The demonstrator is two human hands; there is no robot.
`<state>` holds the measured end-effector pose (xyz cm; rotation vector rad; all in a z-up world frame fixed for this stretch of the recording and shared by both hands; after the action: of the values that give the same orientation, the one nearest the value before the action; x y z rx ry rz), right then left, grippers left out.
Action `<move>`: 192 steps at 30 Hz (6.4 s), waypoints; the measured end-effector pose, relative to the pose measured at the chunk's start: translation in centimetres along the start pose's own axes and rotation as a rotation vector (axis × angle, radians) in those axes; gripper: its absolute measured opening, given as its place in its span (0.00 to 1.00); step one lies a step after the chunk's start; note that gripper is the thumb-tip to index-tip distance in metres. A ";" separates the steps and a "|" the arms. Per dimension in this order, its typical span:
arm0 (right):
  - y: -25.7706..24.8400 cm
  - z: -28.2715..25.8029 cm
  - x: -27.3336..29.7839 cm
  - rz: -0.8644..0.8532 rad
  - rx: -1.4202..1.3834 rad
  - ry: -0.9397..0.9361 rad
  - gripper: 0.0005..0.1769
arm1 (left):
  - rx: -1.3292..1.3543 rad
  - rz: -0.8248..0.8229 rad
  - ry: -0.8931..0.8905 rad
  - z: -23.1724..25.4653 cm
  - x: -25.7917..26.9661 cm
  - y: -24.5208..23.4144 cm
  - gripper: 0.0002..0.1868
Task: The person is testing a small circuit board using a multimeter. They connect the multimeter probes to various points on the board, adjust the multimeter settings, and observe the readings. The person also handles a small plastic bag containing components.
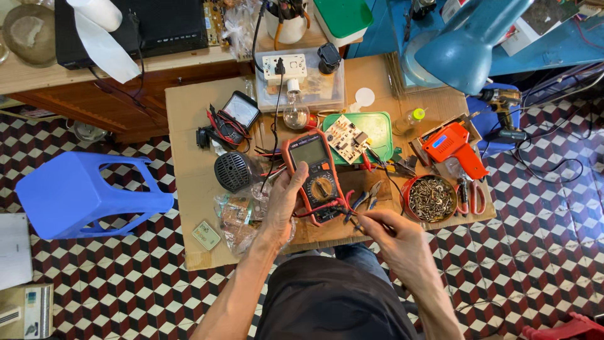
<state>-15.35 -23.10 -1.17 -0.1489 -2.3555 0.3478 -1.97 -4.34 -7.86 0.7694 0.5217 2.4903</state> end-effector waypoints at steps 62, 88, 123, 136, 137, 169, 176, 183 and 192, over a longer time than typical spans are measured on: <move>9.0 -5.1 -5.9 -0.034 0.639 -0.734 0.12 | 0.096 0.096 0.093 -2.0 2.9 -3.5 0.38; 10.8 -4.5 -6.2 -0.066 0.625 -0.831 0.08 | 0.175 0.045 0.005 -1.6 3.0 -5.5 0.37; 10.7 -6.3 -5.7 0.199 0.572 -0.703 0.11 | 0.172 0.218 0.372 -1.9 4.5 -2.5 0.28; 12.5 -7.3 -7.6 0.242 0.458 -0.651 0.13 | 0.377 0.286 0.491 -3.4 3.1 -2.9 0.25; 12.7 -7.3 -7.6 0.244 0.463 -0.651 0.13 | 0.378 0.287 0.488 -3.4 3.2 -2.9 0.25; -5.2 -0.1 -4.3 0.025 0.540 0.164 0.22 | 0.219 0.545 0.334 -5.2 9.6 -14.1 0.36; -5.8 2.0 -4.9 -0.063 0.523 0.106 0.24 | 0.138 0.605 0.287 -1.8 5.5 -19.1 0.35; -8.7 4.3 -2.5 -0.087 0.324 0.090 0.22 | 0.136 0.404 0.274 1.7 0.1 -17.6 0.33; -15.1 11.1 2.4 -0.433 -0.044 -0.472 0.21 | 0.158 0.283 0.228 7.7 -3.6 -12.0 0.30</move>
<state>-24.87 -39.35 -2.83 0.4667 -2.7684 0.1244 9.22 5.15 -9.23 0.6587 0.7430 2.8475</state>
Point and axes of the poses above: each hand's wrist, its own x-axis away from the middle knuckle, its own y-axis out of the palm, z = x × y, the point moved 2 cm from there along -x, towards the middle knuckle, and after that the axes turned 13 degrees about -z, right-handed, at the moved point
